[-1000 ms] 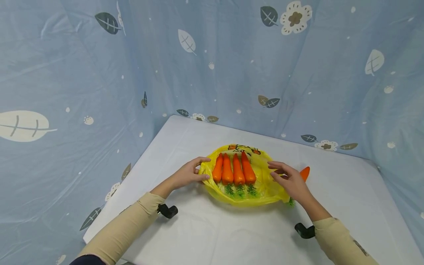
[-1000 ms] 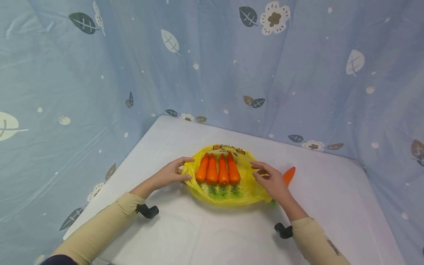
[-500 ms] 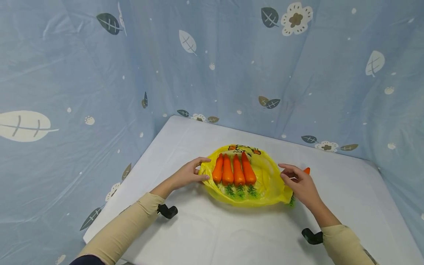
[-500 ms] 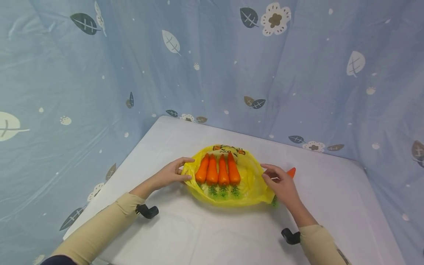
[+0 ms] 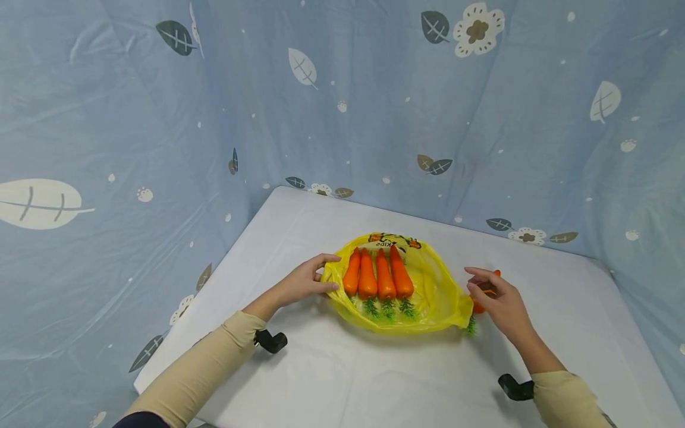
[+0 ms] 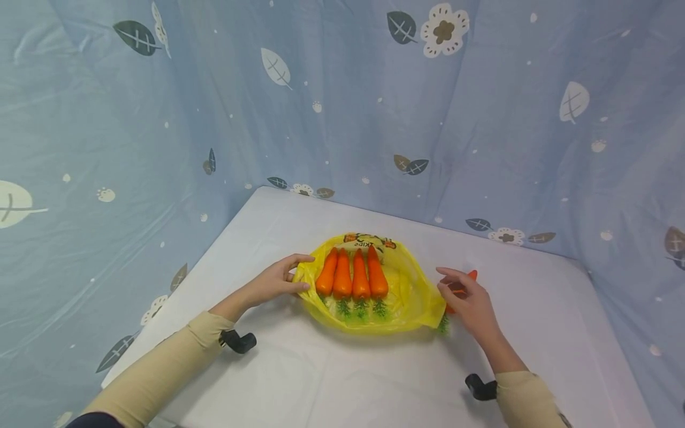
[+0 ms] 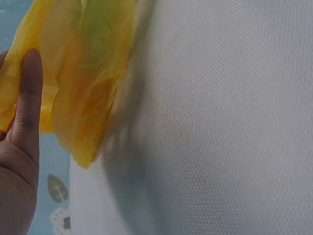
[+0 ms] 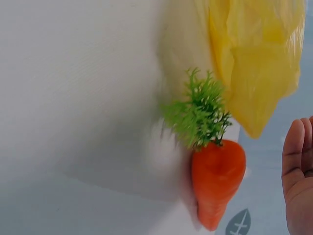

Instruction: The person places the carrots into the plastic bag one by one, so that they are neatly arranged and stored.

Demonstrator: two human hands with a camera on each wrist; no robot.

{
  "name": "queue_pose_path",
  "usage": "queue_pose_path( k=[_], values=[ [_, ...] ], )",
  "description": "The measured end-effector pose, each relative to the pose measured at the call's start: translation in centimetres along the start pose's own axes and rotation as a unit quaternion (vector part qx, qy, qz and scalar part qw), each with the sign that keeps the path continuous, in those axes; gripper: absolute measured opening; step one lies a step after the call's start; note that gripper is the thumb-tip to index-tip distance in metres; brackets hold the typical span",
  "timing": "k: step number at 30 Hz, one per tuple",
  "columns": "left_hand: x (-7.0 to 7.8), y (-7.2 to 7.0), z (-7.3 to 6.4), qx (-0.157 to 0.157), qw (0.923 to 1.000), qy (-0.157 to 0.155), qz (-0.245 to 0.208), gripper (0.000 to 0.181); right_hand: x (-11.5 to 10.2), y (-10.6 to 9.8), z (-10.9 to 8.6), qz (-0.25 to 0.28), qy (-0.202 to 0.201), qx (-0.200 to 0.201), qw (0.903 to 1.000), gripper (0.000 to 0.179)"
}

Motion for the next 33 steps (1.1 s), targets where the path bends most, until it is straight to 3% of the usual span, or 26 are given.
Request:
queue_pose_path(
  k=[15, 27, 33],
  values=[
    [0.2, 0.0, -0.1, 0.004, 0.9999, -0.009, 0.011, 0.070, 2.6, -1.3, -1.8, -0.004, 0.052, 0.020, 0.9984, 0.038],
    [0.3, 0.1, -0.2, 0.003, 0.9999, -0.008, 0.007, 0.070, 5.1, -0.9, -2.6, -0.030, 0.129, -0.016, 0.9911, 0.048],
    [0.2, 0.1, -0.1, 0.001, 1.0000, -0.008, 0.002, 0.070, 6.5, -0.3, -3.1, -0.012, 0.177, -0.036, 0.9834, 0.060]
  ],
)
Point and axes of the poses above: each hand's wrist, its own z-axis towards the middle knuckle, its own y-axis out of the palm, x = y × z, the point moved 10 cm from there along z, towards the middle knuckle, and after that the axes turned 15 degrees about -x, right-handed, at the moved point
